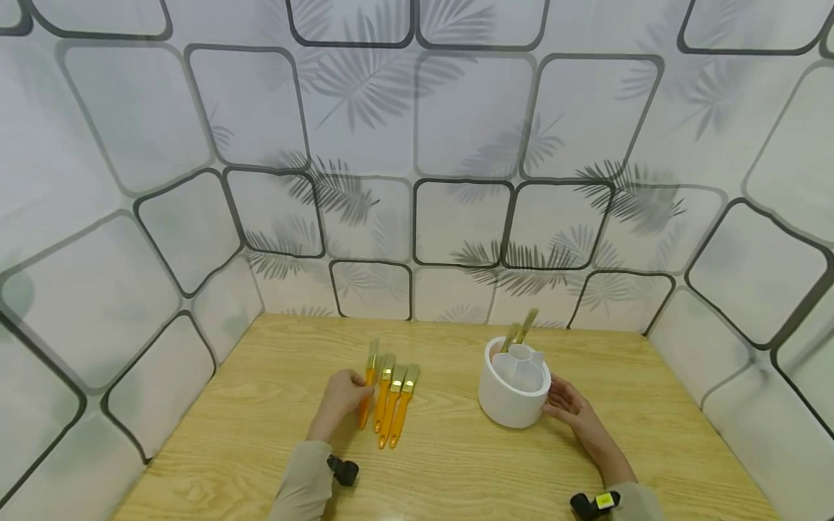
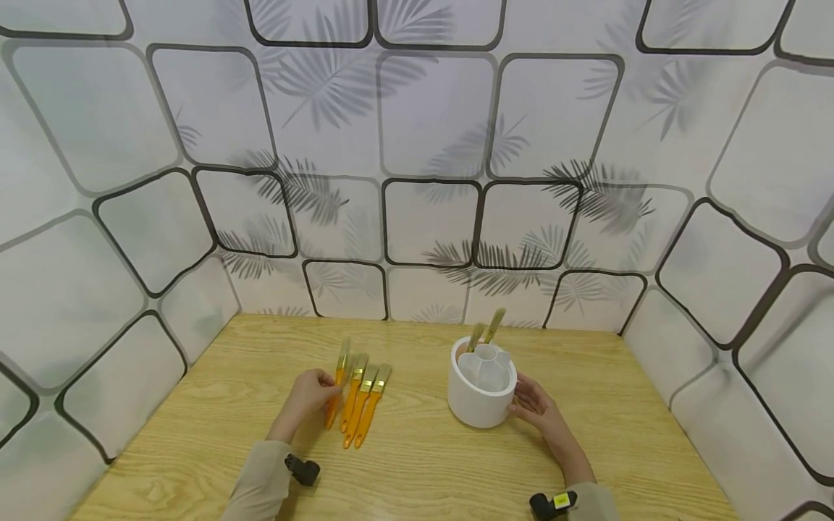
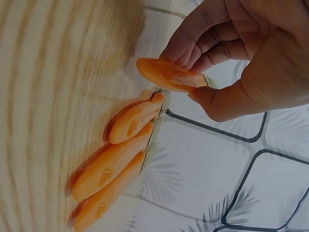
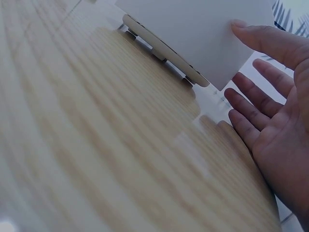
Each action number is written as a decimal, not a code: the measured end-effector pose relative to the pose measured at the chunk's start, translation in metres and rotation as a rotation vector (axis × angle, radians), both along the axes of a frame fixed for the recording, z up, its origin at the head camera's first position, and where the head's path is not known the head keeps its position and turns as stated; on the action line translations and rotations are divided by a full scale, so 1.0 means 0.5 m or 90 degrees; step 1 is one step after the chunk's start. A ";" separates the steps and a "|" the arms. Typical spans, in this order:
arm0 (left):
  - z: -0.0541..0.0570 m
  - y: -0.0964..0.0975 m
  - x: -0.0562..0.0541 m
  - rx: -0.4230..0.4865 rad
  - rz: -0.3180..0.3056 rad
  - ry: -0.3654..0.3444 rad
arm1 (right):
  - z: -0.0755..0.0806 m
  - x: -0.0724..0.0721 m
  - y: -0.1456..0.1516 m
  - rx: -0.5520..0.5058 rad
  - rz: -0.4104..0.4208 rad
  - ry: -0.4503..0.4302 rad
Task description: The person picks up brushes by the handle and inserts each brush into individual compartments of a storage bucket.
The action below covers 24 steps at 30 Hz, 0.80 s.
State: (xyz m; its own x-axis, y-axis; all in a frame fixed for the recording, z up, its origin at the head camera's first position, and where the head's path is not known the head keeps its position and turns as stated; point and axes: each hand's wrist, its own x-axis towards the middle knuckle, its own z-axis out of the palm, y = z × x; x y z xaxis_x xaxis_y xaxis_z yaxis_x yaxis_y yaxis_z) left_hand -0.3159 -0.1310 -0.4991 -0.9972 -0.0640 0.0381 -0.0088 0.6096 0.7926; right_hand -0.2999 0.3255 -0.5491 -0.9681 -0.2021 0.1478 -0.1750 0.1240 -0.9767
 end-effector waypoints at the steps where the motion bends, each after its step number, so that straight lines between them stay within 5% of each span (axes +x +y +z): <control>1: 0.001 0.000 0.000 0.002 0.000 0.002 | 0.000 0.000 0.000 -0.001 -0.001 0.000; 24: 0.004 0.008 -0.007 0.060 -0.012 0.022 | 0.006 0.001 -0.005 -0.011 0.006 0.025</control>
State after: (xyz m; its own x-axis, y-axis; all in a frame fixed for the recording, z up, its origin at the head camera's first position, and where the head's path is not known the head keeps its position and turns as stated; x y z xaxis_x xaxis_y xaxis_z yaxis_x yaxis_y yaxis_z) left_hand -0.3196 -0.1272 -0.4971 -0.9965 -0.0493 0.0669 0.0304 0.5326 0.8458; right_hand -0.2992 0.3232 -0.5462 -0.9597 -0.2077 0.1891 -0.2141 0.1049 -0.9712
